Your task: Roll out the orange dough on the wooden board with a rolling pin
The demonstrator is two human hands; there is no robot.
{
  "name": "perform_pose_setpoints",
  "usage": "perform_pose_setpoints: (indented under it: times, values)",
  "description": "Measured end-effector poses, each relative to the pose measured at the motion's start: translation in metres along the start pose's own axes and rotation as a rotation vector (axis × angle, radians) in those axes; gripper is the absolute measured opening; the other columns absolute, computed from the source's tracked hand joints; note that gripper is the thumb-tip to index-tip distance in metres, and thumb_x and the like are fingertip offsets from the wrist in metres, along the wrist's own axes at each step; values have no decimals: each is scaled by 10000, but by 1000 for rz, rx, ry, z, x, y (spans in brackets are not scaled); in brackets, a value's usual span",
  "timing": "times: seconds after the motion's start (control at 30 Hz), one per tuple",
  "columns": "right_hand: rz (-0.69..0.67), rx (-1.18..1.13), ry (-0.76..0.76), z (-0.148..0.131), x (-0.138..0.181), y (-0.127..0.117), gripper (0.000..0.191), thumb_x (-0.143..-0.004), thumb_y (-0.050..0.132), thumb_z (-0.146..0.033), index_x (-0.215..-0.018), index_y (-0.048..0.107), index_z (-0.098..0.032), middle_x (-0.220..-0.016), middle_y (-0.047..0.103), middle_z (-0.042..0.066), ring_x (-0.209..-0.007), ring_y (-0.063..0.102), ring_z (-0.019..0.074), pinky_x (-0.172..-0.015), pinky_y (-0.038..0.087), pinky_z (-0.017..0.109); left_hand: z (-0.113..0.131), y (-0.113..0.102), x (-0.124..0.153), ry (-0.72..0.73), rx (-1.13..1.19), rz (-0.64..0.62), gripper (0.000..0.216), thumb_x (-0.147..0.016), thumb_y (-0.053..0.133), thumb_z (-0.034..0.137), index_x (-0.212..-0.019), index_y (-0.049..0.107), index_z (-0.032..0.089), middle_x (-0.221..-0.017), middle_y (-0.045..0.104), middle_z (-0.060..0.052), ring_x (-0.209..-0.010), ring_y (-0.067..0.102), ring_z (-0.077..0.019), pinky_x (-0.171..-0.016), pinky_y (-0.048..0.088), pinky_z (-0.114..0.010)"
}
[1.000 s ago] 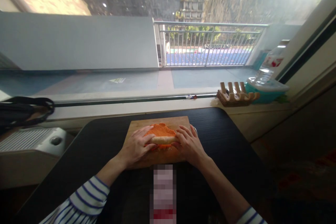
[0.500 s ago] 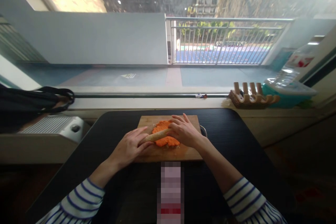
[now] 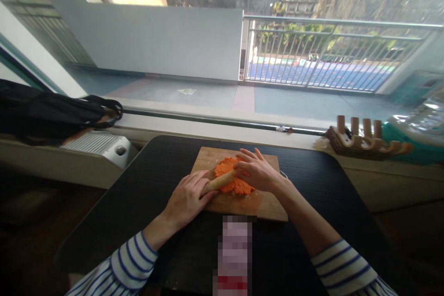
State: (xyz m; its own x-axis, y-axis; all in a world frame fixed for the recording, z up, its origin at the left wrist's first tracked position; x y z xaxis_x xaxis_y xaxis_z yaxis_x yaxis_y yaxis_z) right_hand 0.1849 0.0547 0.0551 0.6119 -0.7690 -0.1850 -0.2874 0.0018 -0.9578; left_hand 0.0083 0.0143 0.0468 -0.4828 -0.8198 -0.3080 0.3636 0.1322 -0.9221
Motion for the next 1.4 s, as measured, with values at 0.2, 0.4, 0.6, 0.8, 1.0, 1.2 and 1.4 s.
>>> perform_pose_setpoints:
  times: [0.2,0.4,0.6,0.8,1.0,1.2,1.4]
  values:
    - [31,39,67,-4,-18,6,289,-975,378,-294,-1077,635,-211,-1334,549,112,-1348,366,277,-1079,231,635,-4,4,1,-49,-58,43,467,-940,386,488,-1056,617,99,-1251,601,-202,-1183,549,-304,-978,448,-470]
    - [92,117,168,-4,-37,15,372,-981,316,-280,-1240,561,-173,-1371,516,139,-1365,335,270,-1106,175,620,-16,5,-3,-182,-162,120,438,-972,309,377,-1183,578,104,-1262,600,-196,-1195,539,-310,-981,432,-486]
    - [28,173,233,2,-36,25,451,-977,319,-367,-1359,474,-182,-1470,397,145,-1402,258,293,-1110,168,612,-10,11,0,-181,-196,34,461,-968,295,351,-1253,560,103,-1345,540,-193,-1264,483,-315,-1032,380,-520]
    - [23,209,226,-3,-16,28,471,-976,294,-338,-1388,435,-159,-1475,386,146,-1408,243,289,-1120,159,590,2,11,3,-129,-168,-50,485,-963,305,361,-1309,534,111,-1397,489,-186,-1313,429,-317,-1061,353,-529]
    - [55,145,217,-5,-9,22,569,-958,341,-487,-1411,399,-148,-1454,421,141,-1389,295,271,-1131,210,532,2,13,6,-61,-163,-31,547,-941,367,491,-1289,552,112,-1398,483,-197,-1324,409,-337,-1066,345,-545]
    - [10,37,34,-12,-1,11,738,-813,568,-614,-1404,404,-203,-1437,444,146,-1380,307,302,-1097,247,585,4,9,4,31,-147,-20,384,-933,446,443,-1129,637,174,-1309,584,-139,-1250,501,-285,-1069,358,-505]
    - [90,106,-74,-20,3,-6,311,-862,614,-370,-1145,596,-242,-1327,559,97,-1292,438,271,-1073,300,535,7,-11,-14,97,-116,14,288,-932,481,382,-1095,620,189,-1173,666,-87,-1157,568,-255,-1082,321,-532]
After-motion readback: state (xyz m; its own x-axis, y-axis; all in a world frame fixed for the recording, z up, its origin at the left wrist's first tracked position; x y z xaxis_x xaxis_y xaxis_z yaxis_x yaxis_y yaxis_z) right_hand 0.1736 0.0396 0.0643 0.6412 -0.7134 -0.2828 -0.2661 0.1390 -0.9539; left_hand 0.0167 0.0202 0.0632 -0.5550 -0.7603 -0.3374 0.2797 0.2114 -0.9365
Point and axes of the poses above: each hand's wrist, its own x-axis away from the middle knuckle, its own y-axis out of the palm, z = x × y, the point moved 7 cm from there along -x, towards the middle knuckle
